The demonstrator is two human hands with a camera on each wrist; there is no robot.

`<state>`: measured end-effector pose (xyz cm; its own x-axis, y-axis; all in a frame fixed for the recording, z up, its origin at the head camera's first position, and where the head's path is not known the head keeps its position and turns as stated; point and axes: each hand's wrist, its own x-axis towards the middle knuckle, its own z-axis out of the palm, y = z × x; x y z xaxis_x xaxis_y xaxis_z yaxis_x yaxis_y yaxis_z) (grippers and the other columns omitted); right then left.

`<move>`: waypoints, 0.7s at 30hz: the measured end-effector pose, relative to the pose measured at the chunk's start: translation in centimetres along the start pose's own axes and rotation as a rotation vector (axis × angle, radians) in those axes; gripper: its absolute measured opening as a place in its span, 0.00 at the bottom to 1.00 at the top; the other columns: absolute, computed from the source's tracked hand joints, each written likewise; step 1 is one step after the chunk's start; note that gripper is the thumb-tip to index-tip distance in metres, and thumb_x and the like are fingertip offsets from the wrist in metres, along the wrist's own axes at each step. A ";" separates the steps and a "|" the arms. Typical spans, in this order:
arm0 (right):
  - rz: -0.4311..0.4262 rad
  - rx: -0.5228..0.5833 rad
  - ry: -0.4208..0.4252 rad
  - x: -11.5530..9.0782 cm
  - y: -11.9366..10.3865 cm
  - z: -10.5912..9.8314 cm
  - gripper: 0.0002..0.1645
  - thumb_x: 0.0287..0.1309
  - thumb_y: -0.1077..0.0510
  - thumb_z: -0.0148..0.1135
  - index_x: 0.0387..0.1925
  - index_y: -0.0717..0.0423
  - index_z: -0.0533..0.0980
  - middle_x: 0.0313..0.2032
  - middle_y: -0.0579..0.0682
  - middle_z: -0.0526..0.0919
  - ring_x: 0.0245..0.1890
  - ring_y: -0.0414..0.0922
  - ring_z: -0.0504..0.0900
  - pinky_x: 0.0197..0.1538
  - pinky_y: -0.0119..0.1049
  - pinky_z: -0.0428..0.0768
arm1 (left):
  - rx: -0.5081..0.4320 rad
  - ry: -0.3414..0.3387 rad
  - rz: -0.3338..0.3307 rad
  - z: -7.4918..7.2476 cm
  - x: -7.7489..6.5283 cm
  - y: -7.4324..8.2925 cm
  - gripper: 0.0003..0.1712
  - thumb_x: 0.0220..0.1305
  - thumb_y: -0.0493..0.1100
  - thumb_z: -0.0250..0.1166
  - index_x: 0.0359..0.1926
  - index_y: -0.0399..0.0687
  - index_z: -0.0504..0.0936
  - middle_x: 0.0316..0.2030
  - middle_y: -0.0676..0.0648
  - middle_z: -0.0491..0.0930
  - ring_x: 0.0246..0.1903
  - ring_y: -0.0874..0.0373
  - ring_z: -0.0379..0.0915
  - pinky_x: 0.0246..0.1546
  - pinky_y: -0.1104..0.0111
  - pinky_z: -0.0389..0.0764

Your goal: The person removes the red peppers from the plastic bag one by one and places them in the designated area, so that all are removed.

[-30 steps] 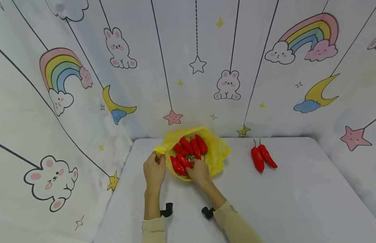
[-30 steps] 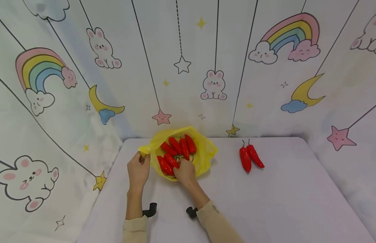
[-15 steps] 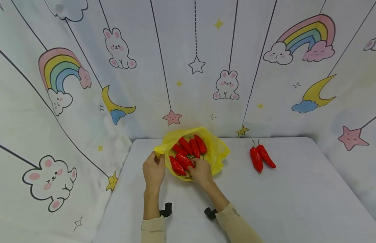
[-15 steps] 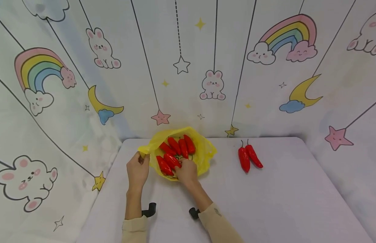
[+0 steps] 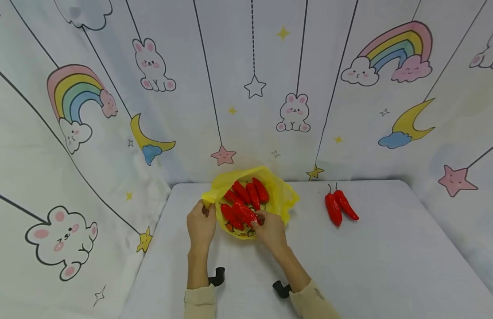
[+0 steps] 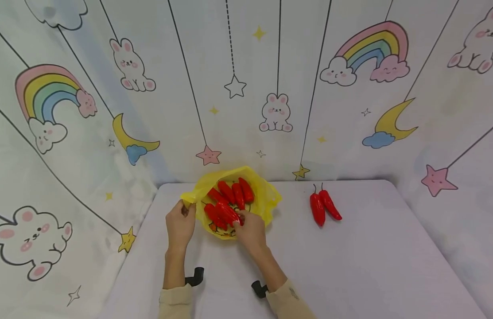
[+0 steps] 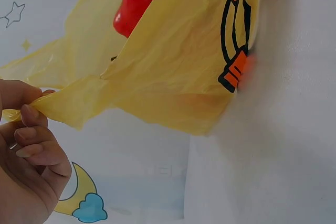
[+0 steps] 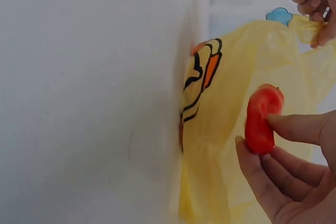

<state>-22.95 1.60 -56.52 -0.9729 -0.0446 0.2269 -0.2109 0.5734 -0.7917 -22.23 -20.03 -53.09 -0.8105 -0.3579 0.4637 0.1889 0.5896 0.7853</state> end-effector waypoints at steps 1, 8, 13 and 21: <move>0.006 0.011 0.005 -0.1 0.0 -0.2 0.19 0.58 0.61 0.75 0.52 0.61 0.85 0.38 0.52 0.89 0.36 0.44 0.86 0.37 0.38 0.85 | 0.002 0.001 0.000 0.0 0.0 0.0 0.10 0.71 0.37 0.64 0.29 0.44 0.78 0.18 0.50 0.68 0.18 0.57 0.62 0.17 0.70 0.63; 0.022 0.019 0.050 -0.6 0.3 -2.1 0.19 0.56 0.60 0.78 0.50 0.58 0.86 0.38 0.49 0.90 0.36 0.43 0.87 0.41 0.41 0.86 | 0.009 0.002 -0.009 -0.1 0.0 0.0 0.10 0.71 0.38 0.64 0.30 0.44 0.78 0.19 0.49 0.69 0.19 0.56 0.63 0.19 0.69 0.65; 0.037 0.008 0.093 -0.6 0.0 -4.0 0.18 0.56 0.60 0.79 0.49 0.59 0.86 0.37 0.49 0.90 0.36 0.45 0.87 0.41 0.41 0.87 | 0.014 -0.001 -0.001 -0.1 0.0 0.0 0.11 0.72 0.38 0.64 0.30 0.43 0.78 0.19 0.49 0.69 0.18 0.56 0.63 0.19 0.68 0.64; 0.103 0.013 0.131 -0.4 -0.6 -7.6 0.20 0.60 0.57 0.76 0.53 0.57 0.85 0.42 0.51 0.89 0.41 0.48 0.87 0.44 0.44 0.88 | 0.010 0.019 0.013 -0.2 0.0 -0.1 0.11 0.70 0.36 0.64 0.28 0.43 0.77 0.18 0.50 0.67 0.17 0.57 0.61 0.18 0.69 0.63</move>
<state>-21.71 7.42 -51.81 -0.9689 0.1212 0.2159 -0.1131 0.5589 -0.8215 -22.14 -20.26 -53.02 -0.7971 -0.3637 0.4820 0.1940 0.6016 0.7748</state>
